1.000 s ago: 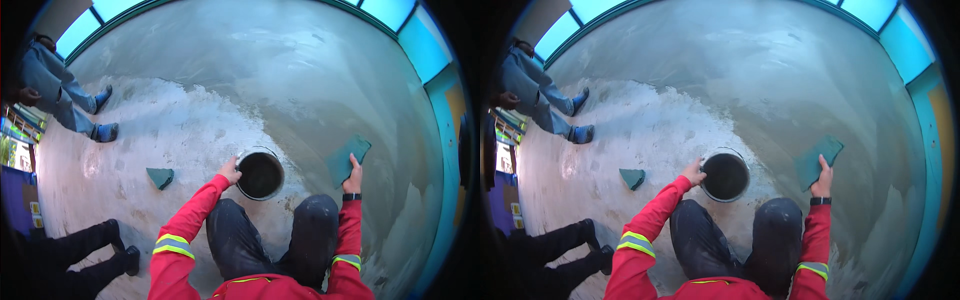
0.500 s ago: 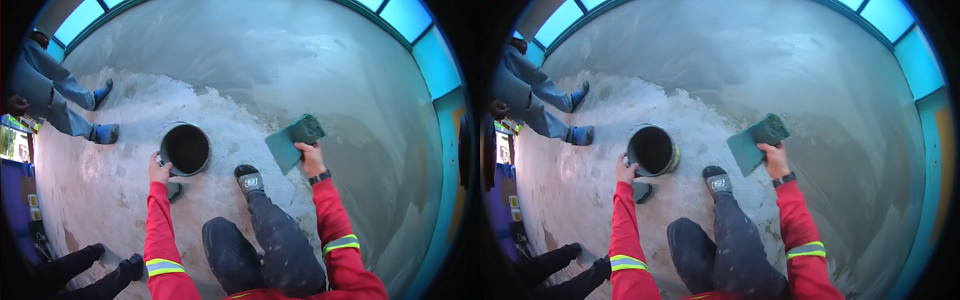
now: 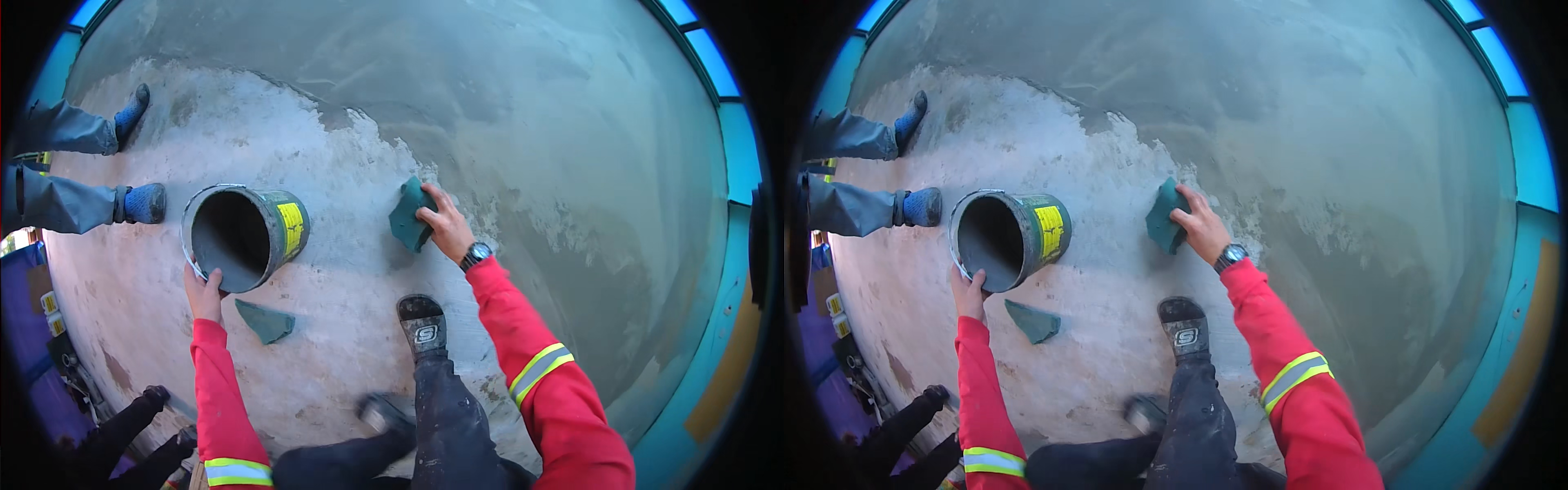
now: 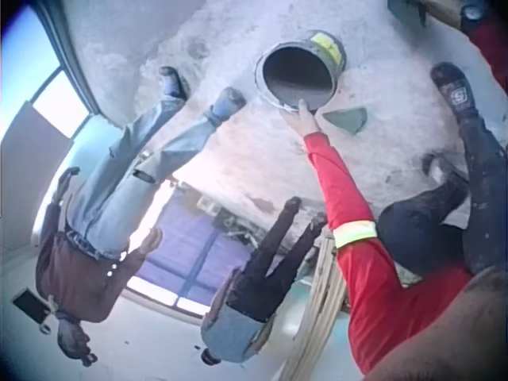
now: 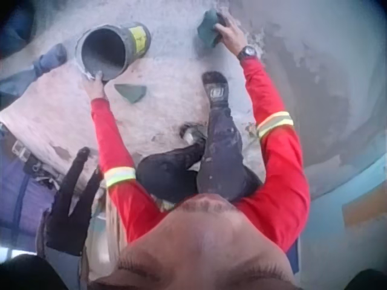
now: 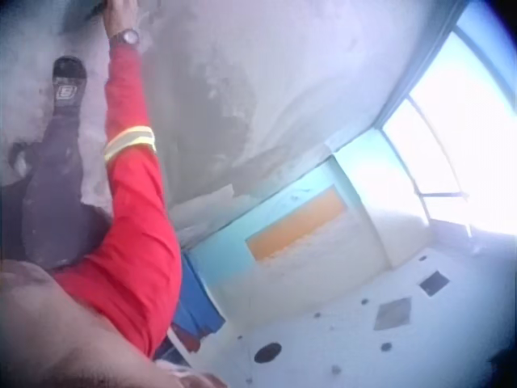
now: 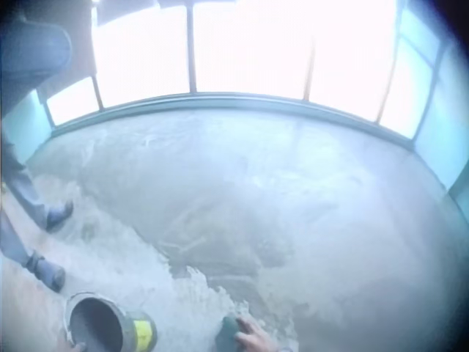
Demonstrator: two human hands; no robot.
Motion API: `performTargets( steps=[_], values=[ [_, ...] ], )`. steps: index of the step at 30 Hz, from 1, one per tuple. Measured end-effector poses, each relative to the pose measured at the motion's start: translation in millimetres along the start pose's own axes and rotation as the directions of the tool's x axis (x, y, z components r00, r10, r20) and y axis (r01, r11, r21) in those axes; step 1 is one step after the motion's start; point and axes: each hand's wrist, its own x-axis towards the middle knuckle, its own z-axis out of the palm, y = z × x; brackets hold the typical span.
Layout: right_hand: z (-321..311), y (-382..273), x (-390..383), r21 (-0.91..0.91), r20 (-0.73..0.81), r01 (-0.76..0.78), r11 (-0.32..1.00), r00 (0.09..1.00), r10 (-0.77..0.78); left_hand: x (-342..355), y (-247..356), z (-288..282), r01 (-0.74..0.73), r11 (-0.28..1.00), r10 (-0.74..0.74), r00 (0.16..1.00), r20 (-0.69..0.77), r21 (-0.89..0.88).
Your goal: The person smooths wet concrete on a floor using a sponge. They dip the sponge into a bucket of water and repeatedly wipe the surface of the concrete to achieve a smooth finish.
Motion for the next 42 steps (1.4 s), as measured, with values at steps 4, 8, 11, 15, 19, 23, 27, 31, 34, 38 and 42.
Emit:
performTargets(
  steps=[4,8,11,15,19,23,27,31,34,38,42],
  values=[
    [-27,-12,-4,0.003,0.115,-0.041,0.999,0.993,0.040,2,-12,0,-0.015,1.000,0.015,1.000,0.006,-0.010],
    [-7,-3,-16,0.079,0.025,-0.295,0.952,0.955,0.294,9,-13,7,-0.065,0.996,0.059,0.993,0.099,0.057],
    [13,-4,-18,0.048,-0.044,-0.417,0.908,0.907,0.419,9,-21,7,-0.228,0.974,0.227,0.973,0.045,0.010],
    [27,-26,-15,0.203,-0.175,-0.371,0.906,0.897,0.406,15,-24,-19,-0.184,0.983,0.185,0.979,0.087,-0.023],
    [26,-32,-23,0.011,-0.044,-0.362,0.932,0.931,0.362,34,-51,-7,-0.389,0.917,0.390,0.921,0.000,0.091],
    [39,-46,-26,0.333,-0.126,-0.393,0.857,0.882,0.453,26,-43,-9,-0.289,0.931,0.309,0.949,-0.061,0.221],
    [15,-62,-24,0.796,-0.028,-0.401,0.454,0.725,0.688,3,-11,3,-0.214,0.932,0.228,0.974,-0.015,0.294],
    [-17,-94,0,0.993,0.089,-0.118,0.004,0.767,0.636,-3,-4,10,-0.222,0.940,0.230,0.973,0.000,0.258],
    [-38,-122,24,0.981,0.044,-0.137,0.140,0.852,0.522,-10,12,17,-0.256,0.878,0.273,0.962,0.016,0.404],
    [-73,-173,57,0.925,0.162,-0.224,0.307,0.963,0.215,-22,18,19,-0.295,0.894,0.293,0.954,0.055,0.338],
    [-95,-179,95,0.725,0.260,-0.153,0.672,0.964,-0.061,-15,21,51,-0.355,0.858,0.357,0.932,0.067,0.371]
  ],
)
